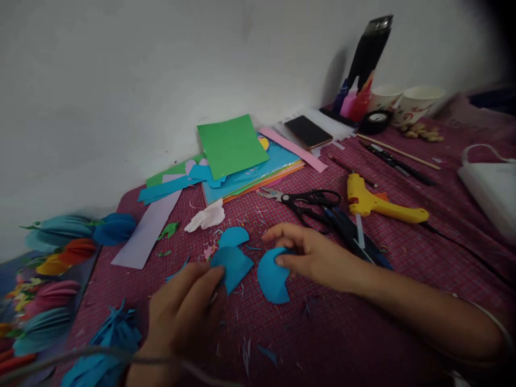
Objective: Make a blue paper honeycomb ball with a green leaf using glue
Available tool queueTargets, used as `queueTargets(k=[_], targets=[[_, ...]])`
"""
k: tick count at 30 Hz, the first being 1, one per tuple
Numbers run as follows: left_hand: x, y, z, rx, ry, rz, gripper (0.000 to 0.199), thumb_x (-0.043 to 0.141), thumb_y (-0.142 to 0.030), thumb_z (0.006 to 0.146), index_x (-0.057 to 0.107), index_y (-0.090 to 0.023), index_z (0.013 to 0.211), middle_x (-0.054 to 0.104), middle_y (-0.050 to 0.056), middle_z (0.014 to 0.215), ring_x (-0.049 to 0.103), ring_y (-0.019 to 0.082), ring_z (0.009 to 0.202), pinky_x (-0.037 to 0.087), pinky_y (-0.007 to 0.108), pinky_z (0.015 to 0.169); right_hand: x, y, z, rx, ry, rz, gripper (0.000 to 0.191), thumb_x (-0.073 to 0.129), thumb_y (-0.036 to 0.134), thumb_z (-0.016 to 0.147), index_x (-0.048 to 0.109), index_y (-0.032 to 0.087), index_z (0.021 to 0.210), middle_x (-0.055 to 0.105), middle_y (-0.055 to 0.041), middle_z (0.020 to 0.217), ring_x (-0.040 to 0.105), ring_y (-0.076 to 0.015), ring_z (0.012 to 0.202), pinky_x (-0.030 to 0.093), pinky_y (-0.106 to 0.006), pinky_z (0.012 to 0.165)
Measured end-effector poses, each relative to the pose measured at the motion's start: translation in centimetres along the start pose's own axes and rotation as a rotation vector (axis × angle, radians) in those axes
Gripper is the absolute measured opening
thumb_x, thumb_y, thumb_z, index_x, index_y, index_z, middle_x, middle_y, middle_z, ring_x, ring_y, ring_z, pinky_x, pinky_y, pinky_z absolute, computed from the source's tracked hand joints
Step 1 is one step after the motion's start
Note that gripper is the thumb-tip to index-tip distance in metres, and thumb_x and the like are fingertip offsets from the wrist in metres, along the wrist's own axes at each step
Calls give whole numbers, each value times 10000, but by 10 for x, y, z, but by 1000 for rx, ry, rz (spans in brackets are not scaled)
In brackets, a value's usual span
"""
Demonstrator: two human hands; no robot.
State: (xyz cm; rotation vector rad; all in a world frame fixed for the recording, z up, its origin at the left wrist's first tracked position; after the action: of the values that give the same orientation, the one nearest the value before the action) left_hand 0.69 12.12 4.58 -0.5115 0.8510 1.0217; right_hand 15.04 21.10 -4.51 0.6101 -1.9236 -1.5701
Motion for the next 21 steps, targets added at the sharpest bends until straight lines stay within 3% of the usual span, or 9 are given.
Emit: queueTargets(k=[4, 7, 10, 12, 14, 17, 21], targets=[[34, 6, -1, 168, 289, 92, 177, 420, -142, 925, 590, -180, 897, 636, 34, 766, 624, 155, 594, 502, 249, 529, -21, -7, 9, 55, -90, -58, 157, 585, 187, 796, 561, 161, 949, 549, 41, 705, 493, -84, 572, 378, -205, 516], [60, 7, -8, 156, 530, 84, 166, 451, -106, 882, 588, -190, 840, 632, 29, 754, 634, 173, 594, 519, 273, 523, -26, -9, 11, 89, -106, -73, 117, 548, 182, 822, 566, 162, 936, 539, 44, 684, 483, -78, 535, 356, -201, 477], [70, 8, -13, 114, 674, 33, 78, 538, -146, 853, 588, -198, 823, 638, 25, 790, 654, 181, 625, 526, 276, 517, -26, -7, 12, 116, -119, -58, 112, 504, 133, 837, 561, 161, 929, 526, 53, 658, 471, -70, 522, 358, -197, 480], [64, 4, -11, 112, 629, -58, 102, 569, -288, 880, 593, -191, 861, 643, 38, 835, 651, 174, 636, 526, 273, 517, -24, -6, 12, 124, -109, -37, 112, 496, 113, 840, 560, 160, 919, 523, 56, 653, 471, -69, 527, 368, -196, 491], [48, -2, -4, 142, 441, -119, 216, 550, -382, 908, 597, -175, 947, 645, 46, 865, 636, 157, 643, 517, 259, 527, -19, -5, 12, 136, -83, -11, 116, 500, 101, 840, 560, 158, 920, 527, 55, 664, 478, -69, 535, 381, -196, 500], [26, -20, -1, 256, 184, -103, 188, 455, -244, 973, 593, -159, 1067, 647, 45, 901, 620, 143, 716, 497, 246, 584, -9, -7, 10, 155, -20, 29, 142, 505, 81, 841, 559, 159, 947, 538, 55, 692, 484, -66, 539, 400, -193, 509], [25, -45, -5, 386, 158, -158, 276, 351, -116, 990, 617, -153, 1055, 643, 35, 951, 568, 136, 751, 458, 260, 614, 10, -6, 6, 163, 102, 66, 167, 489, 43, 847, 558, 155, 951, 536, 54, 713, 479, -59, 552, 409, -183, 515]])
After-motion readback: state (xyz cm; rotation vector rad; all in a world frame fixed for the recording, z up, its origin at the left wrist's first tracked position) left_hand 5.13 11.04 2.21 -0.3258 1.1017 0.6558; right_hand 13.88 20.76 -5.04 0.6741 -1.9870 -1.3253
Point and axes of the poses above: each hand's wrist, its own z-axis towards the middle knuckle, its own x-axis out of the palm, y = z × x, the point moved 8 cm from there along z, towards the middle knuckle
